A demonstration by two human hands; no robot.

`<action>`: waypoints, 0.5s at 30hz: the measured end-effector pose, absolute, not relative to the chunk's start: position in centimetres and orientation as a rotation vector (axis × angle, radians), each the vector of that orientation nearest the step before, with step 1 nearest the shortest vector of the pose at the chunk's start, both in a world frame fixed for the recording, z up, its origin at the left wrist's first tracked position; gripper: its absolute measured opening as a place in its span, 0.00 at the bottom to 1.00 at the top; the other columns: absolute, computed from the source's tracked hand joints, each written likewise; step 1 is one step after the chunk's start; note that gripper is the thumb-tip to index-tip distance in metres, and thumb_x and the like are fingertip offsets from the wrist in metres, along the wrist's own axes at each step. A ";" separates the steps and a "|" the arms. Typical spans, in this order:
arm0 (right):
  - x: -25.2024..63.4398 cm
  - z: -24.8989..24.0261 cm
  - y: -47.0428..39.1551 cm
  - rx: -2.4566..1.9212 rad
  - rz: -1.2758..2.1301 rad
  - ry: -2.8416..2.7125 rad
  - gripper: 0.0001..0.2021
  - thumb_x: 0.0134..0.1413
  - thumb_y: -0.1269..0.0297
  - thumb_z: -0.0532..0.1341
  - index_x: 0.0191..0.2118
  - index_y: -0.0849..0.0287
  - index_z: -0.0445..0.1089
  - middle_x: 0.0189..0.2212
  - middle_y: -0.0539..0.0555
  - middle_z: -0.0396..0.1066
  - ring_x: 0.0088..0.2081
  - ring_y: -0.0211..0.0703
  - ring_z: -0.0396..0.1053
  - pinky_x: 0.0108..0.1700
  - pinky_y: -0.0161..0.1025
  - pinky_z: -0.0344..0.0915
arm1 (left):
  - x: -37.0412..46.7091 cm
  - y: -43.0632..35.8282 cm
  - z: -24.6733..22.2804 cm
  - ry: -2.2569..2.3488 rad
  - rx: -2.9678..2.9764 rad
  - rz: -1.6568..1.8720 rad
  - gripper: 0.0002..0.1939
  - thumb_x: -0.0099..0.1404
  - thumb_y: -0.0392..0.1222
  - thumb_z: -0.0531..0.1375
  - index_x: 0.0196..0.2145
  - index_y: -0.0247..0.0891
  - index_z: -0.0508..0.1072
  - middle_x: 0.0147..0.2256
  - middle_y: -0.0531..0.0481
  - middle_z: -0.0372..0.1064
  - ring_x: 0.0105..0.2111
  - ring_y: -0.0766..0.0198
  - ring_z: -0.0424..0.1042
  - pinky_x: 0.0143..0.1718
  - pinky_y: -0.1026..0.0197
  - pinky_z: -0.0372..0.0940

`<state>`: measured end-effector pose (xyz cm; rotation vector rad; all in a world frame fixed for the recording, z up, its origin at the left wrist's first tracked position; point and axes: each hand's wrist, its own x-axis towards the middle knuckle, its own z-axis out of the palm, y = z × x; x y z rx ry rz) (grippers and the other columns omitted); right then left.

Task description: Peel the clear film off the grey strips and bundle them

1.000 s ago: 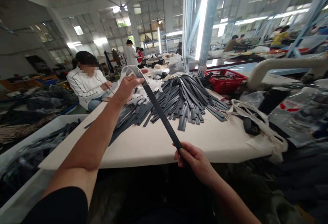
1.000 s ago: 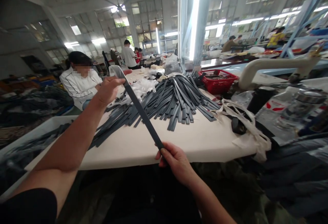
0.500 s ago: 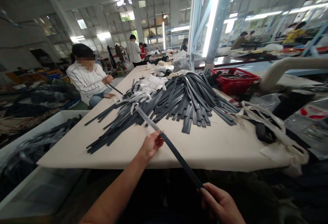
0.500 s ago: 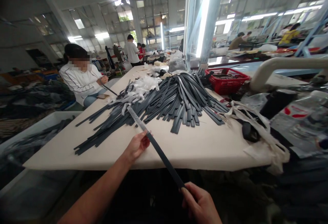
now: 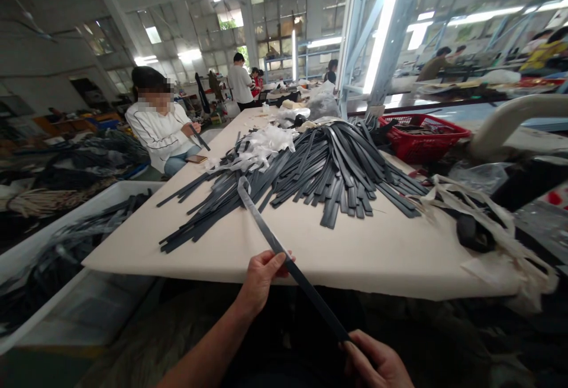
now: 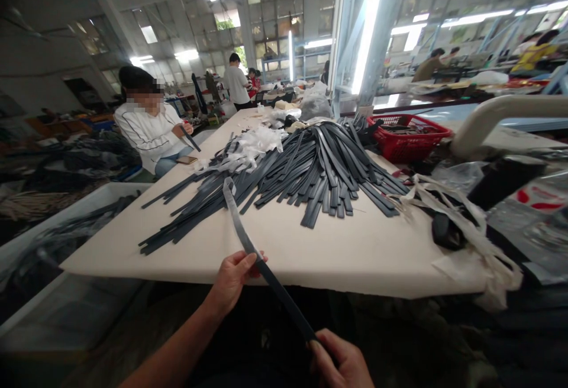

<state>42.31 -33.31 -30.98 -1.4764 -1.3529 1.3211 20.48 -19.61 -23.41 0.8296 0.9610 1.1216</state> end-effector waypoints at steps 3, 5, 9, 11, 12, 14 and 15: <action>41.7 -30.7 -32.8 -1.455 1.425 -1.386 0.30 0.54 0.32 0.53 0.30 0.59 0.68 0.22 0.50 0.65 0.23 0.37 0.62 0.25 0.32 0.60 | 19.2 -20.0 -23.7 1.002 0.853 1.065 0.23 0.51 0.54 0.72 0.36 0.31 0.80 0.34 0.41 0.79 0.31 0.63 0.74 0.32 0.64 0.66; 40.9 -30.4 -32.3 -1.438 1.478 -1.416 0.32 0.54 0.30 0.51 0.30 0.59 0.67 0.20 0.49 0.64 0.21 0.36 0.61 0.23 0.32 0.58 | 18.9 -20.8 -24.6 1.008 0.779 1.009 0.23 0.51 0.55 0.71 0.36 0.32 0.80 0.34 0.42 0.79 0.31 0.63 0.74 0.33 0.64 0.66; 38.6 -29.6 -30.9 -1.392 1.418 -1.479 0.30 0.56 0.33 0.51 0.28 0.59 0.65 0.20 0.49 0.65 0.22 0.36 0.63 0.25 0.32 0.59 | 19.9 -23.3 -27.0 0.958 0.710 0.947 0.20 0.54 0.53 0.70 0.36 0.32 0.79 0.34 0.43 0.78 0.32 0.62 0.73 0.35 0.62 0.66; 38.3 -29.7 -30.5 -1.382 1.393 -1.481 0.29 0.57 0.33 0.51 0.28 0.58 0.64 0.21 0.50 0.66 0.23 0.37 0.64 0.27 0.33 0.60 | 20.5 -24.2 -27.7 0.930 0.699 0.915 0.20 0.55 0.53 0.69 0.36 0.32 0.79 0.34 0.43 0.77 0.32 0.62 0.73 0.36 0.62 0.66; 38.5 -30.0 -30.6 -1.373 1.409 -1.489 0.30 0.56 0.33 0.51 0.29 0.59 0.65 0.22 0.50 0.67 0.24 0.38 0.64 0.27 0.33 0.61 | 20.6 -24.4 -27.9 0.931 0.711 0.900 0.20 0.55 0.53 0.69 0.37 0.32 0.79 0.35 0.42 0.77 0.33 0.62 0.73 0.36 0.62 0.65; 39.8 -31.2 -31.2 -1.363 1.459 -1.524 0.31 0.55 0.31 0.51 0.32 0.59 0.68 0.25 0.51 0.68 0.25 0.38 0.65 0.29 0.33 0.62 | 20.7 -24.6 -28.0 0.955 0.754 0.891 0.20 0.56 0.52 0.68 0.37 0.31 0.80 0.36 0.41 0.77 0.33 0.62 0.73 0.35 0.63 0.64; 40.7 -31.9 -31.8 -1.372 1.481 -1.538 0.32 0.54 0.30 0.51 0.32 0.59 0.69 0.25 0.52 0.69 0.26 0.39 0.66 0.29 0.33 0.63 | 20.6 -24.6 -28.0 0.967 0.775 0.895 0.20 0.56 0.53 0.68 0.37 0.31 0.80 0.36 0.40 0.77 0.33 0.62 0.72 0.35 0.63 0.63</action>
